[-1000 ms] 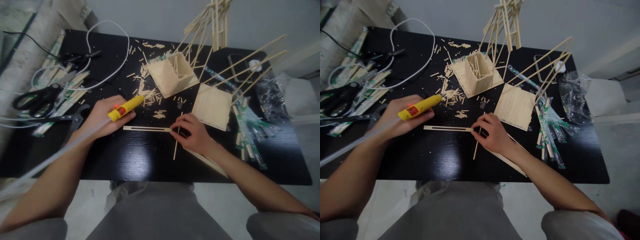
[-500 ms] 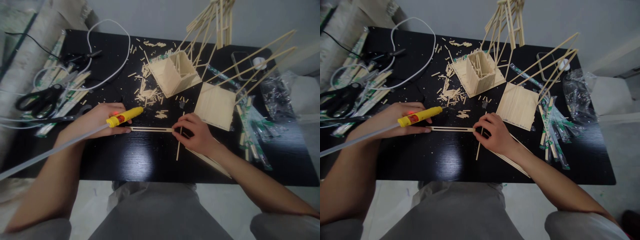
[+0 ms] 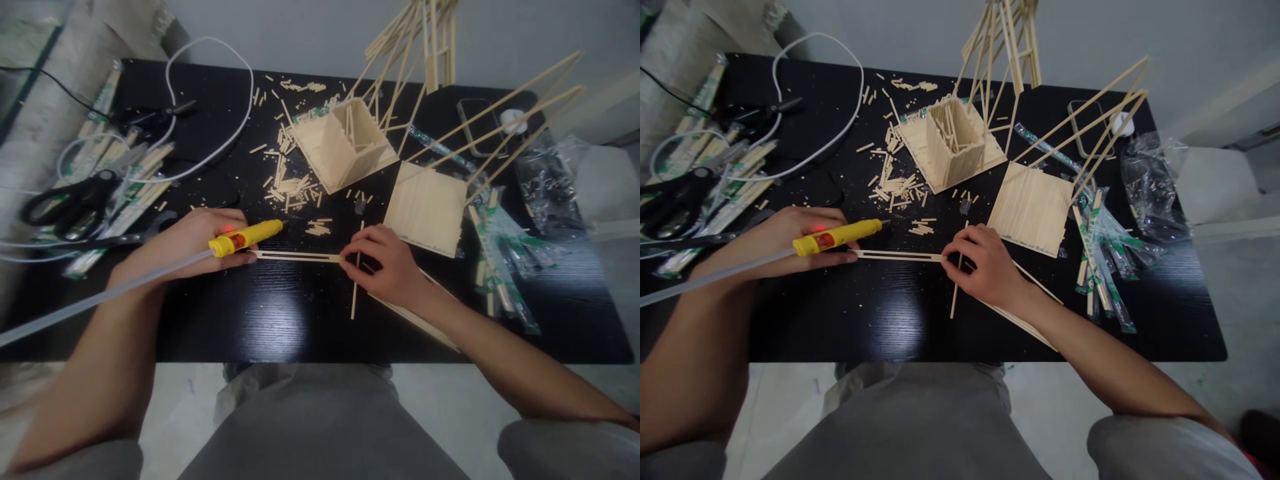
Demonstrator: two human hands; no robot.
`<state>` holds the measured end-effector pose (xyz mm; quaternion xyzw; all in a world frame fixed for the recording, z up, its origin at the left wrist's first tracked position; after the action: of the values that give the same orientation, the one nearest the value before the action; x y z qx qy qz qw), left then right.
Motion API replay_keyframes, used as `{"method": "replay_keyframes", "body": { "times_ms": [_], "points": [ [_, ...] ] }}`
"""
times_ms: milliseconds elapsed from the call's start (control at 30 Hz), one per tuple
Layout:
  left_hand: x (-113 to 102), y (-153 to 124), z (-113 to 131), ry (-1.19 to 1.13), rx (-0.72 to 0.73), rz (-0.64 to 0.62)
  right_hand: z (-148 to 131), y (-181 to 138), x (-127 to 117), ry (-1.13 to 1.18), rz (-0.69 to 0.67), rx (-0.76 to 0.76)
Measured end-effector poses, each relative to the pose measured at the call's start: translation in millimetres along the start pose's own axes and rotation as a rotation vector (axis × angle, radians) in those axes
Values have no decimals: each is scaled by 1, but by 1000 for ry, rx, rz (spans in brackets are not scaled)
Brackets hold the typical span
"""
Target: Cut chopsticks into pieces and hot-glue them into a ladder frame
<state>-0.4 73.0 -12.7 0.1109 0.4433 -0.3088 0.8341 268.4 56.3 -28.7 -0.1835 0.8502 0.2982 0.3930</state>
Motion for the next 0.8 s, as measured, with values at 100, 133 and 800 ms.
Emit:
{"method": "replay_keyframes", "body": {
  "times_ms": [100, 133, 800],
  "points": [
    [0, -1, -1, -10, 10, -1, 0, 0, 0, 1, 8, 6],
    [1, -2, -2, -16, 11, -5, 0, 0, 0, 2, 11, 12],
    [6, -1, -10, -144, -71, -43, 3, -2, 3, 30, -9, 75]
  ]
}}
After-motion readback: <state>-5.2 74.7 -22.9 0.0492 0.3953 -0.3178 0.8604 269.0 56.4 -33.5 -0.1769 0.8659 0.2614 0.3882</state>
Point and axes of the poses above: each hand's wrist, its own y-axis towards the middle knuckle, its own x-axis out of the palm, z = x × y, the point moved 7 cm from there along y, towards the middle knuckle, and after that the axes turned 2 degrees about -y, right-handed, at the moved point
